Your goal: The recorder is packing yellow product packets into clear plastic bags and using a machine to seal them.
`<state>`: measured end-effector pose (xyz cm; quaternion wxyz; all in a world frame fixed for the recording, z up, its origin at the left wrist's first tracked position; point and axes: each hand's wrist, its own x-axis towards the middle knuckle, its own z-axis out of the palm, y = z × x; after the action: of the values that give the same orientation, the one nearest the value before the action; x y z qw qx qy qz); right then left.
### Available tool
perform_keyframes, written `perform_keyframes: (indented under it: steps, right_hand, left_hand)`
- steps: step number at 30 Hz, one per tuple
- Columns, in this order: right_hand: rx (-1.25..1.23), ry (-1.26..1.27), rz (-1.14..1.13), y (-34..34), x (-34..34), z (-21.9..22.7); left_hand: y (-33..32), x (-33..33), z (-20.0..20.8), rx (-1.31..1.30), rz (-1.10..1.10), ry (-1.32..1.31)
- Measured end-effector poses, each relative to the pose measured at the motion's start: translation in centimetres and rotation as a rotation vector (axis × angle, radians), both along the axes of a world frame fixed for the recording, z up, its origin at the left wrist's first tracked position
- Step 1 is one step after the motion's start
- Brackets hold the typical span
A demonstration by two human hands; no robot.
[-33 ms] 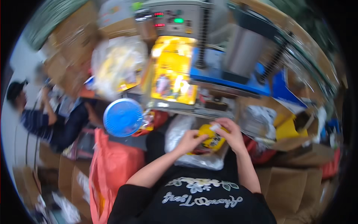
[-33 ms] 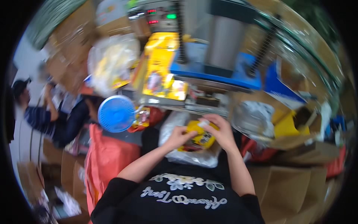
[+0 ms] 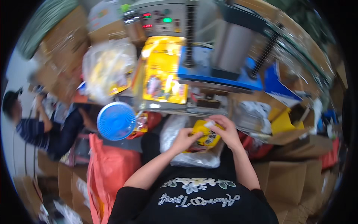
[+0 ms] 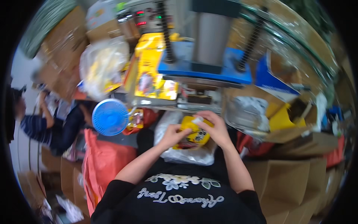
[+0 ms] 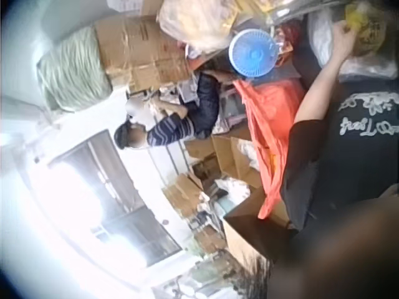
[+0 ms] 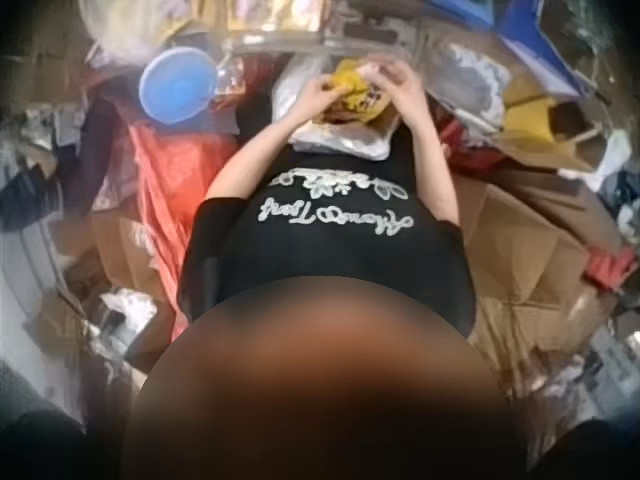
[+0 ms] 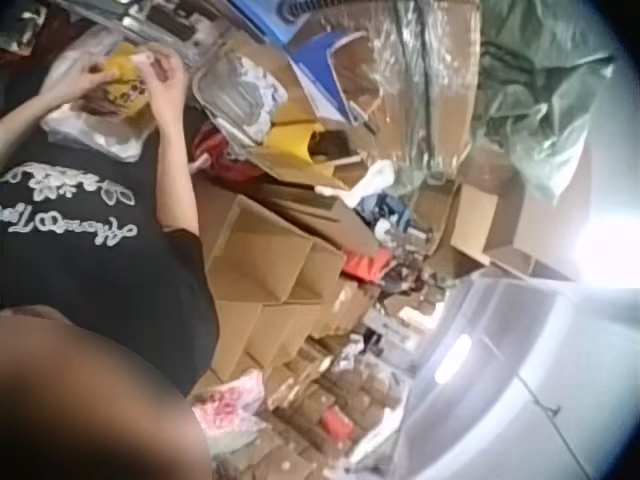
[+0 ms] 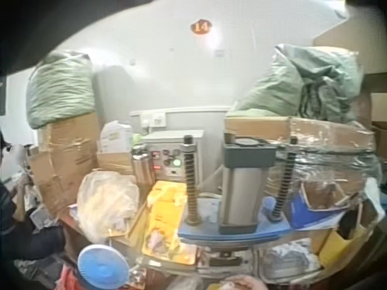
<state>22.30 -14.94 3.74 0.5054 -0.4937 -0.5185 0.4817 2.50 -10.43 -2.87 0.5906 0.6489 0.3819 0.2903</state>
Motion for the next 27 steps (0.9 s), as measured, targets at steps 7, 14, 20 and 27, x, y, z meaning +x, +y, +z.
perform_keyframes:
  steps: [7, 14, 20, 27]
  right_hand:
    - [-0.026, 0.021, -0.223, -1.5, 4.2, 1.5]
    - [-0.069, -0.091, -0.011, -1.2, 4.2, 0.4]
    - [-0.145, 0.015, -0.087, -0.4, 3.2, 0.1]
    - [0.089, -0.428, -0.534, -1.8, 11.6, -1.2]
  left_hand:
    - [1.2, 3.6, 0.5, 0.165, -0.018, 0.106]
    - [-0.3, 2.3, 0.3, 0.113, -0.012, 0.015]
    - [1.0, 2.5, 0.7, -0.109, -0.056, -0.037]
    - [5.4, 6.2, 2.7, -0.466, 0.055, -0.323]
